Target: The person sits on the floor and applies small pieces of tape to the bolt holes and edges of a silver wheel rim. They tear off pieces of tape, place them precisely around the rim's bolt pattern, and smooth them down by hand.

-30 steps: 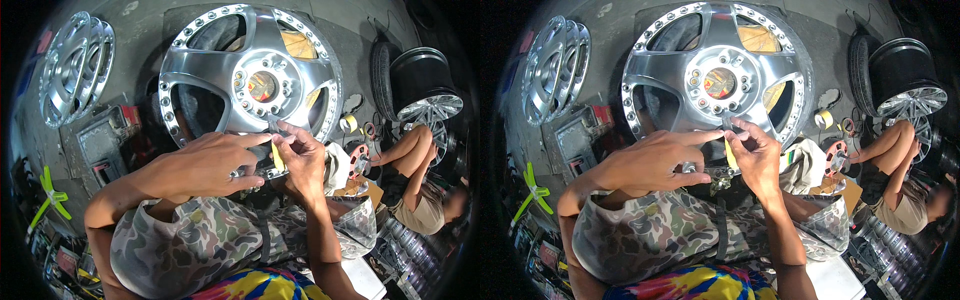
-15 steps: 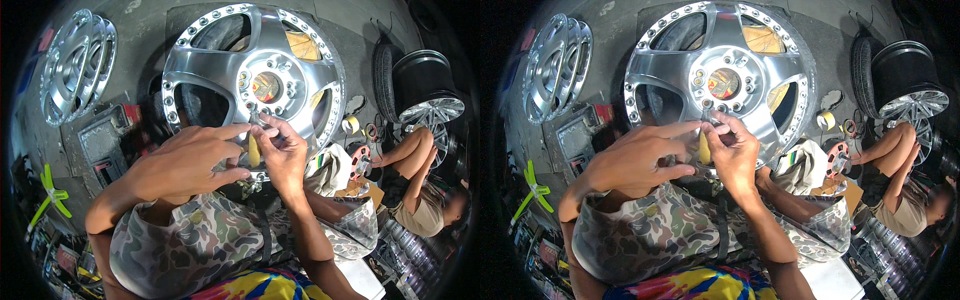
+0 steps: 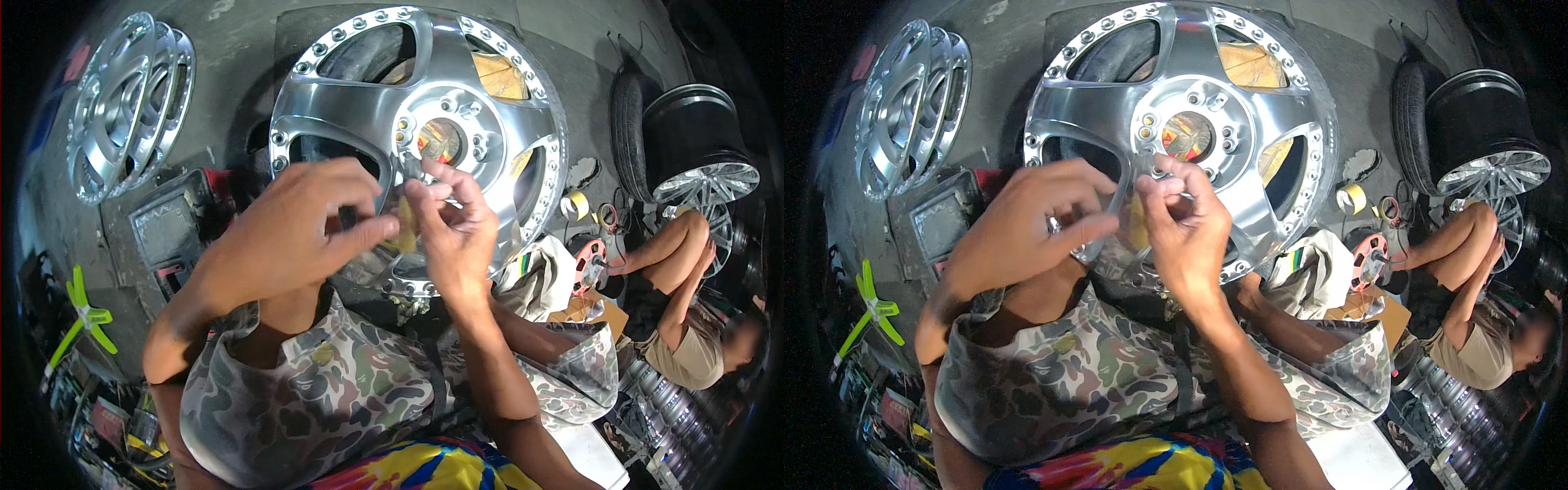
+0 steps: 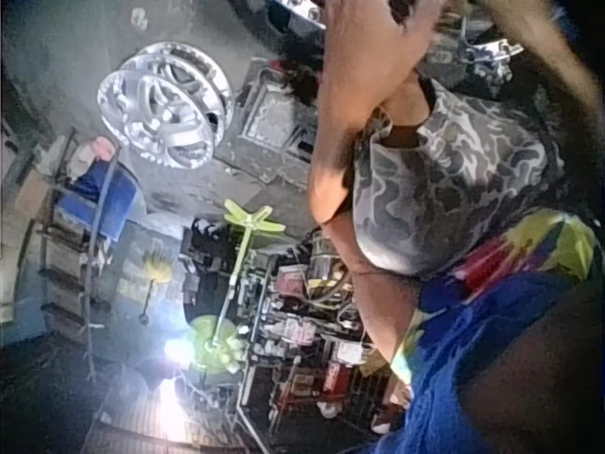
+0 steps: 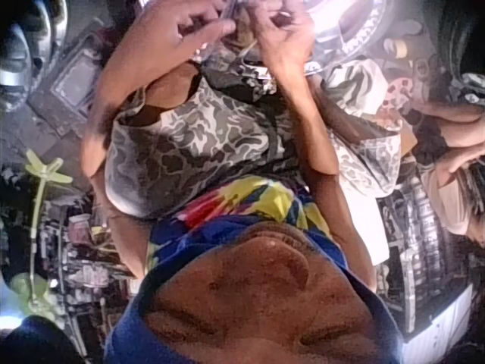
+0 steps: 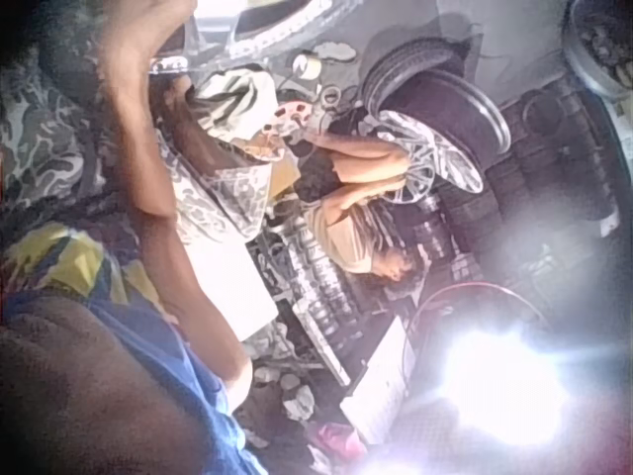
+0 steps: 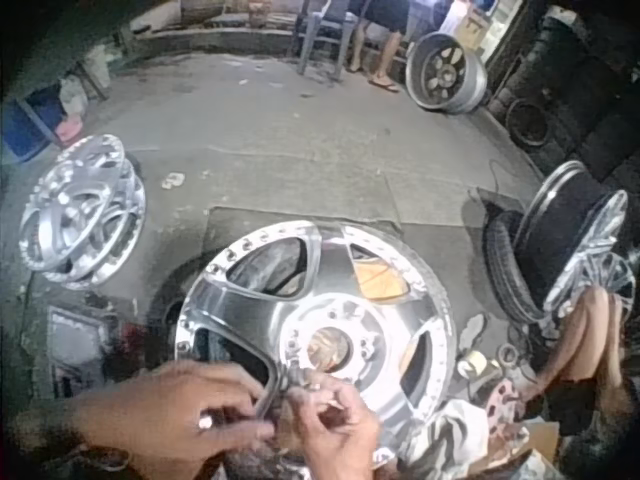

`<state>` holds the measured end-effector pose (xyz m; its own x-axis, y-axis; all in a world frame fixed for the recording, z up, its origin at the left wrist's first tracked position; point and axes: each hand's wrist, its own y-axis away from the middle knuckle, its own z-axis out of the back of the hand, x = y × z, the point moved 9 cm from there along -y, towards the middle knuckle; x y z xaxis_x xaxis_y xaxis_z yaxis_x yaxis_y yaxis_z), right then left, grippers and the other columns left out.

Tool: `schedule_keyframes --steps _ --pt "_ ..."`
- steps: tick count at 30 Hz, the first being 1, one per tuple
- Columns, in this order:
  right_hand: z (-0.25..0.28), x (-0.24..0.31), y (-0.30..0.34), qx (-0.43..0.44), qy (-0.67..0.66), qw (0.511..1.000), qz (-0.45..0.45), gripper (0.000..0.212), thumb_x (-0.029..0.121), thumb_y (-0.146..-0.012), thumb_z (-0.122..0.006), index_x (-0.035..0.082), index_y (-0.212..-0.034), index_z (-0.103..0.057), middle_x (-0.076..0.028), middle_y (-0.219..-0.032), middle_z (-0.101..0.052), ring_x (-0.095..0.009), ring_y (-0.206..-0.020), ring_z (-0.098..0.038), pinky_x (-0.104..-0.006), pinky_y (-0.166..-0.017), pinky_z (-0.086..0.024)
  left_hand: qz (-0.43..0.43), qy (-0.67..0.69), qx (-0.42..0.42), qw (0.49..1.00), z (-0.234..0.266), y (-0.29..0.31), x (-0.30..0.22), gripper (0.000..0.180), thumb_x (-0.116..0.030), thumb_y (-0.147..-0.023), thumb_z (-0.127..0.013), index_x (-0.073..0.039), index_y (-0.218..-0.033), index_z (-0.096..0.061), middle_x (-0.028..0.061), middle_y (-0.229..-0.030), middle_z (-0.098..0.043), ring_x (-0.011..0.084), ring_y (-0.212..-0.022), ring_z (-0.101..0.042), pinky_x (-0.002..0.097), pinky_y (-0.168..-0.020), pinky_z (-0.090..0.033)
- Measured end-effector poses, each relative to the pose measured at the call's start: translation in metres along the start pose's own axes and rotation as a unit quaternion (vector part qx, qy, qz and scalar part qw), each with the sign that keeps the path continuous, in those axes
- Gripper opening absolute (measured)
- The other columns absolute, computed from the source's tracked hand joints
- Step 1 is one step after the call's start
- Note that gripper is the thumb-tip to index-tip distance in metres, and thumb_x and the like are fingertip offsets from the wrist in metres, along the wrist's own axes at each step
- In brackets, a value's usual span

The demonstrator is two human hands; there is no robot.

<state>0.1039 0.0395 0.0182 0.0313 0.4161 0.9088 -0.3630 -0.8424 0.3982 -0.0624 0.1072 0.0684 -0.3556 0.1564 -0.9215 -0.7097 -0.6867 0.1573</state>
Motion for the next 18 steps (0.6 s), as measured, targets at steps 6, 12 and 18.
schedule_keyframes --steps 6,12,18 --pt "0.009 0.024 0.031 0.131 0.039 0.99 0.039 0.029 0.001 -0.101 -0.074 -0.002 -0.13 -0.07 -0.006 -0.101 -0.081 -0.01 -0.094 -0.075 -0.0263 -0.086 -0.059 0.157 0.327 0.096 0.927 -0.028 -0.005 0.038 0.023 -0.017 -0.1 -0.08 0.005 -0.101 -0.073 0.0058 -0.086 -0.073 0.0084 -0.07 -0.068 0.0241 -0.061 -0.052" --pt "0.033 -0.002 0.051 0.181 0.118 0.976 0.004 0.015 0.003 -0.097 -0.08 0.002 -0.111 -0.074 -0.001 -0.098 -0.079 -0.007 -0.092 -0.073 -0.0278 -0.087 -0.059 0.136 0.277 0.02 0.951 0.002 -0.017 0.034 0.015 -0.011 -0.102 -0.075 0.002 -0.097 -0.073 0.0046 -0.085 -0.072 0.0087 -0.069 -0.066 0.0242 -0.064 -0.054" --pt "0.118 -0.04 0.066 -0.014 -0.078 0.985 -0.152 0.011 0.015 -0.115 -0.05 0.006 -0.122 -0.052 -0.009 -0.099 -0.065 -0.021 -0.091 -0.071 -0.0365 -0.082 -0.062 -0.06 -0.035 -0.234 0.97 0.071 -0.04 0.029 0.036 -0.031 -0.11 -0.064 0.003 -0.106 -0.076 0.013 -0.091 -0.074 0.0206 -0.075 -0.072 0.0352 -0.071 -0.056"
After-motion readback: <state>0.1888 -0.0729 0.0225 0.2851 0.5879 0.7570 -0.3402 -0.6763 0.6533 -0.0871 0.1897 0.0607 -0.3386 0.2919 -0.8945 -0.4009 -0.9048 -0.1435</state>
